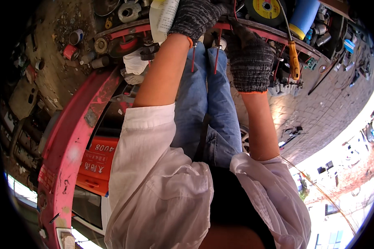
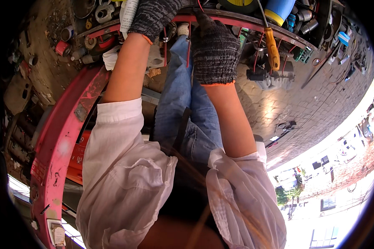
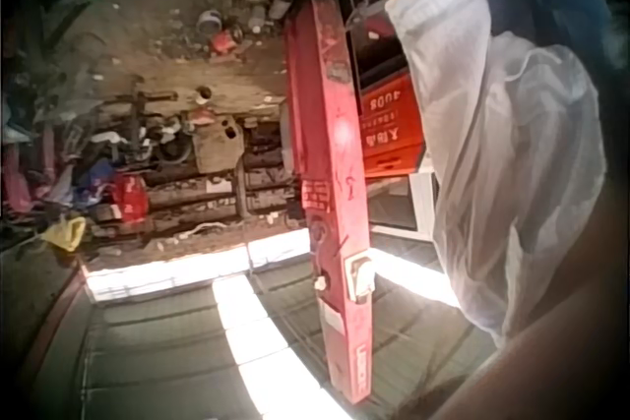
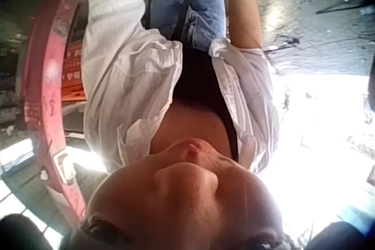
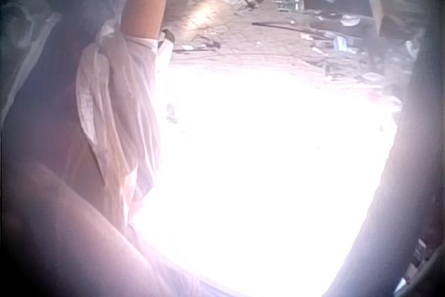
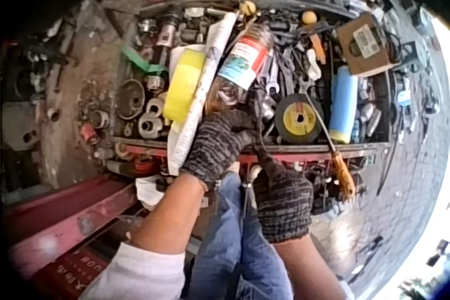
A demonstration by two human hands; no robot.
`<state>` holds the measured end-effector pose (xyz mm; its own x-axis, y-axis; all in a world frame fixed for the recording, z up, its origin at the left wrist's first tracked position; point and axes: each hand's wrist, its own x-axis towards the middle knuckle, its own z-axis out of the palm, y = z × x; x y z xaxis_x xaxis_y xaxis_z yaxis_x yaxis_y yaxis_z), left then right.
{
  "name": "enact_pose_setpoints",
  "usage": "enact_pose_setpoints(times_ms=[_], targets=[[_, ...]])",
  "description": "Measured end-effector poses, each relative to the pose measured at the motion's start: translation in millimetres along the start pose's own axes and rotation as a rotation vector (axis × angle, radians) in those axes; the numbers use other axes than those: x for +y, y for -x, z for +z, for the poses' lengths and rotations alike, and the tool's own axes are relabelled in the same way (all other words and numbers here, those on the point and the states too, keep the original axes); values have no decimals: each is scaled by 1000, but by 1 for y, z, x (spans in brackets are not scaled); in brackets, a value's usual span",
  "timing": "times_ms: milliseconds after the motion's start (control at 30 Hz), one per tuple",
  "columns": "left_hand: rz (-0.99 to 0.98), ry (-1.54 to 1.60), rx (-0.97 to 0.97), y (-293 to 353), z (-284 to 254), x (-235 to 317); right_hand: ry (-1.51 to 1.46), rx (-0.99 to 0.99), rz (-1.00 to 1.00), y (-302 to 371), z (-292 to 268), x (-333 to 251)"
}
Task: The person works on the underside of a vehicle, manipulating wires and components with gloved hands. They appear to be performing a repair or maintenance task, possibly involving electrical connections, while standing in a workshop environment.
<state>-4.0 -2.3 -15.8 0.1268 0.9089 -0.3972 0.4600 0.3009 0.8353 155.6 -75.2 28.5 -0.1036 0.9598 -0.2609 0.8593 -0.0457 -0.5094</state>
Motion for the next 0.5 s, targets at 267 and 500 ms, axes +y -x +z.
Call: enact_pose_setpoints(times_ms=[267, 500], targets=[[-8, 17, 30, 8, -4, 12, 58, -117, 42, 13, 2, 11], [-62, 31, 51, -2, 0, -5, -195, -98, -3, 15, -24, -4]])
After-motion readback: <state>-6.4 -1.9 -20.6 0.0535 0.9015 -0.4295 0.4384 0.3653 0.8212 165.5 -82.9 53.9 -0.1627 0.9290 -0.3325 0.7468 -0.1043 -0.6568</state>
